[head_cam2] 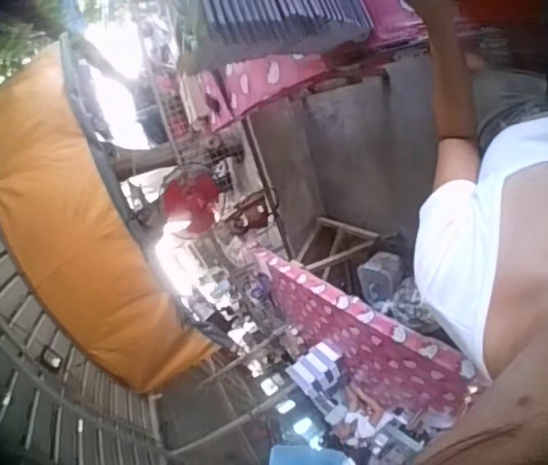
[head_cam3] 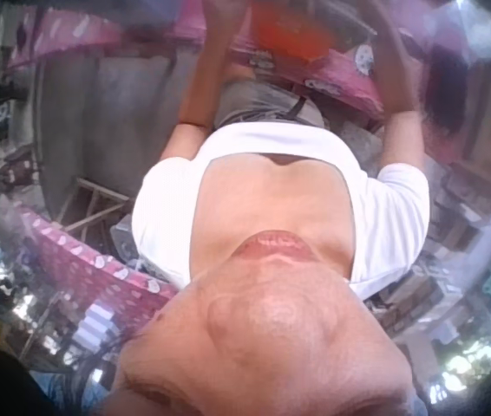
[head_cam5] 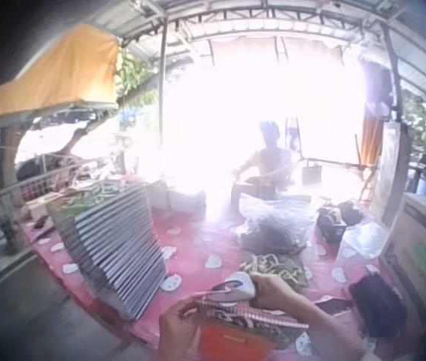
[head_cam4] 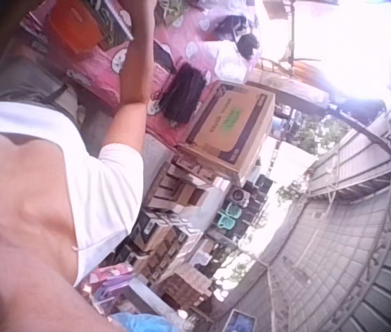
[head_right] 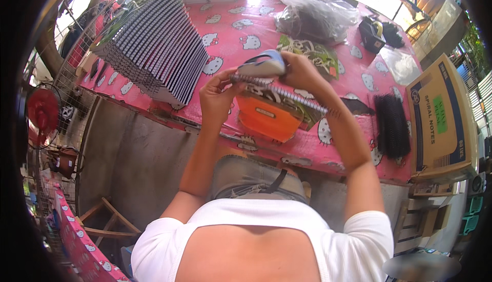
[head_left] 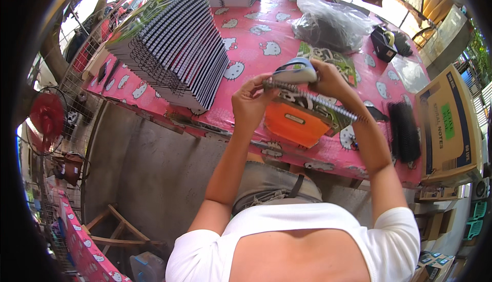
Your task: The person binds multiple notebooks by inserting spiral coils through the pre-punched holes of each notebook and using a blue tool to cut the ends of the coils.
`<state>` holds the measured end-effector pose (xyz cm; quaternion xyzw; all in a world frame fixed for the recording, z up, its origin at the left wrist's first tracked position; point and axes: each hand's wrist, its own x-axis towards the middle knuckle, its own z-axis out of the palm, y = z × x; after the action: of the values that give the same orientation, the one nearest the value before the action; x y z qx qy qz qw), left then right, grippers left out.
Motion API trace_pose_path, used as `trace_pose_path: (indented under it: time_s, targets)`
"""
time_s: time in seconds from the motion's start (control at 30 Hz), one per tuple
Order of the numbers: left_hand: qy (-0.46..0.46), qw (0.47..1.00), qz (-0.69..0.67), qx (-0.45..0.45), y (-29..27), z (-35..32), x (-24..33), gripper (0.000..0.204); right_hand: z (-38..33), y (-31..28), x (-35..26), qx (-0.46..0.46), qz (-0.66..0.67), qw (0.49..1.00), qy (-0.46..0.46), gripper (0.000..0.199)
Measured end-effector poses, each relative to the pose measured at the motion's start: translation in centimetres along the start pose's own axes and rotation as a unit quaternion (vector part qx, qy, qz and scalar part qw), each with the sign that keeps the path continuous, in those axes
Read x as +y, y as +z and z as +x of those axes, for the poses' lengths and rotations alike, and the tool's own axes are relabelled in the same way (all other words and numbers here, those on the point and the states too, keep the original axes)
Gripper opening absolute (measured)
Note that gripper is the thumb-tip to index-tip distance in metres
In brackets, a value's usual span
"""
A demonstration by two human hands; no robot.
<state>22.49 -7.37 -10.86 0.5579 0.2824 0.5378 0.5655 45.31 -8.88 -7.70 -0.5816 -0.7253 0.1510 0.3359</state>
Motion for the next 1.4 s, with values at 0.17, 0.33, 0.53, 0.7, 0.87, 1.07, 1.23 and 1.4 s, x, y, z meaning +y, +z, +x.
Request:
trace_pose_path:
  time_s: [0.17,0.33,0.53,0.7,0.87,1.07,1.23,1.4]
  targets:
    - [0.003,1.0,-0.016,-0.009,-0.5,0.4,-0.4,0.039,-4.3,0.6,5.4,-0.022,-0.192,0.978,0.077,0.054]
    - [0.113,0.985,-0.012,-0.13,-1.3,3.0,1.1,0.022,-13.1,-0.8,2.8,0.092,-0.158,0.982,0.036,0.065]
    - [0.457,0.872,0.129,0.12,2.2,-2.3,14.1,0.019,-24.4,-3.6,3.6,-0.017,-0.19,0.959,0.208,0.061]
    - [0.331,0.896,0.24,-0.174,3.0,-6.0,4.0,0.021,-24.6,-0.4,2.1,0.06,-0.296,0.924,0.235,0.05]
    - [0.255,0.946,0.186,-0.073,4.3,-6.8,0.7,0.022,-20.0,0.5,-5.7,0.136,0.059,0.984,0.102,0.042]
    - [0.237,0.948,0.196,-0.087,4.4,-7.2,1.2,0.019,-16.8,0.6,-9.2,0.17,-0.048,0.984,-0.015,0.036]
    - [0.268,0.943,0.183,-0.077,3.8,-7.4,0.4,0.017,-17.3,0.7,-6.7,-0.009,0.403,0.893,0.198,0.029]
    - [0.382,0.894,0.228,-0.057,2.8,-5.2,2.2,0.016,-16.6,0.6,-7.8,-0.044,0.471,0.842,0.259,0.034]
